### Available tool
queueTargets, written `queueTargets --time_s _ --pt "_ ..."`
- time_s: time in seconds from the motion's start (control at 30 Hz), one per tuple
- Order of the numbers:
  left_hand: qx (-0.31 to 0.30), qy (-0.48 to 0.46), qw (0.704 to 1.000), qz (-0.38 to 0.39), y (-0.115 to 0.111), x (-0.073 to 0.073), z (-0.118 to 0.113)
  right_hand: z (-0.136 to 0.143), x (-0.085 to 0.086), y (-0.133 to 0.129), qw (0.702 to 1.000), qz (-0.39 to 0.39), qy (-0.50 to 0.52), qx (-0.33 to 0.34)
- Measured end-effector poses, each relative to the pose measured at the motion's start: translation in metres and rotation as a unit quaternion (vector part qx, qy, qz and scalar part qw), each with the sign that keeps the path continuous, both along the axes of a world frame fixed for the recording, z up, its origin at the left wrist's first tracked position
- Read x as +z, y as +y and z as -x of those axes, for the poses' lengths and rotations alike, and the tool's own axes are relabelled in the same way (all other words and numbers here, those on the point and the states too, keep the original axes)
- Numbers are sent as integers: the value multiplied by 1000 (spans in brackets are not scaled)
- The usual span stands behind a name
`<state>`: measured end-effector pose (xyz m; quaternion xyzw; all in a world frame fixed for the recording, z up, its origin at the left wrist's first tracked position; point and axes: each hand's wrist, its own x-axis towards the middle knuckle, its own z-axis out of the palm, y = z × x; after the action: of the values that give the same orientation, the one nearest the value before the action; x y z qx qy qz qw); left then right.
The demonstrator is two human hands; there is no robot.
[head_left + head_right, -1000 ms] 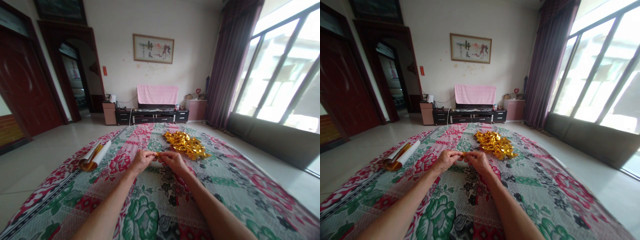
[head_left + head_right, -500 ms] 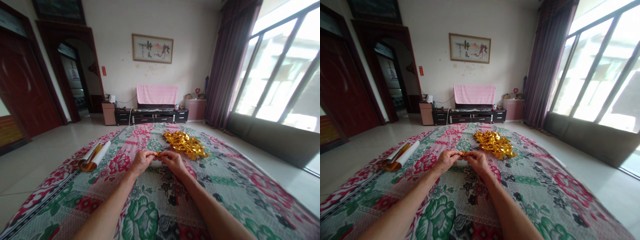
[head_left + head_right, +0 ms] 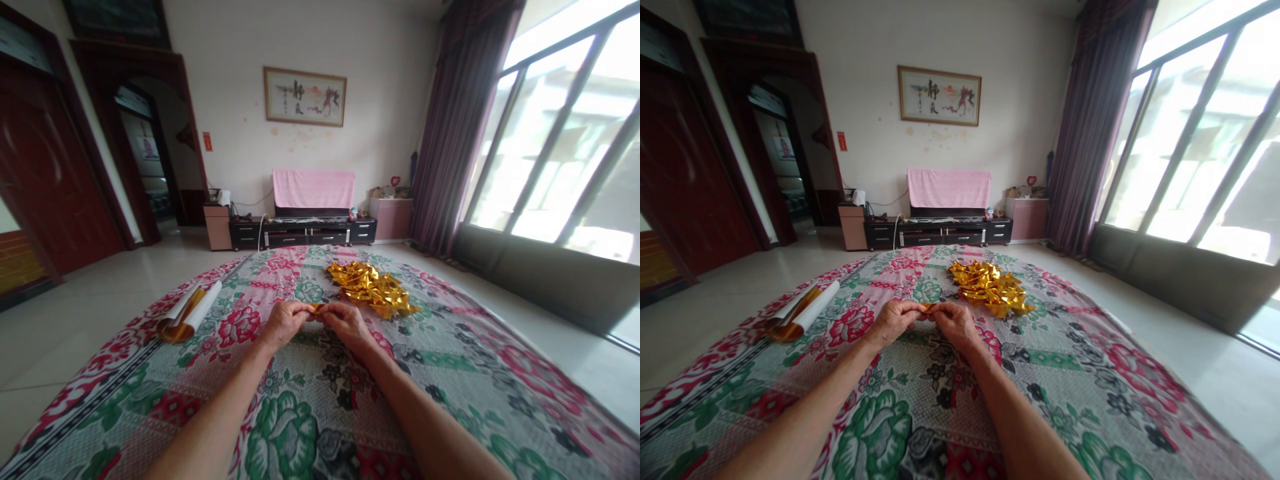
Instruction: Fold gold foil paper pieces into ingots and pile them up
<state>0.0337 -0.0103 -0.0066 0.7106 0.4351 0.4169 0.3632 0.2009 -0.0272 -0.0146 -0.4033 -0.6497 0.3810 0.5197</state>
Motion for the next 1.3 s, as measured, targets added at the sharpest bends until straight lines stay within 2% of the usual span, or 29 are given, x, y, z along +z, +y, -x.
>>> queueTargets --time_s 0.47,0.67,0.8,0.9,1.0,1.17,1.3 --pt "8 -11 1000 3 -3 2 -3 1 0 0 1000 4 13 -11" --pt "0 -38 999 15 -3 4 -1 -1 4 -3 1000 -7 -12 -1" --pt "4 -47 999 3 -2 4 0 0 10 -7 998 35 53 12" --pt "0 -40 999 -11 -2 5 1 2 11 -8 992 68 107 -1" --pt "-6 -37 999 -13 -4 6 2 3 8 -6 989 87 115 -17" --pt "12 -62 997 38 -2 6 -1 3 0 2 990 99 96 -28" --pt "36 -45 996 62 2 2 -4 3 -2 5 992 94 80 -32"
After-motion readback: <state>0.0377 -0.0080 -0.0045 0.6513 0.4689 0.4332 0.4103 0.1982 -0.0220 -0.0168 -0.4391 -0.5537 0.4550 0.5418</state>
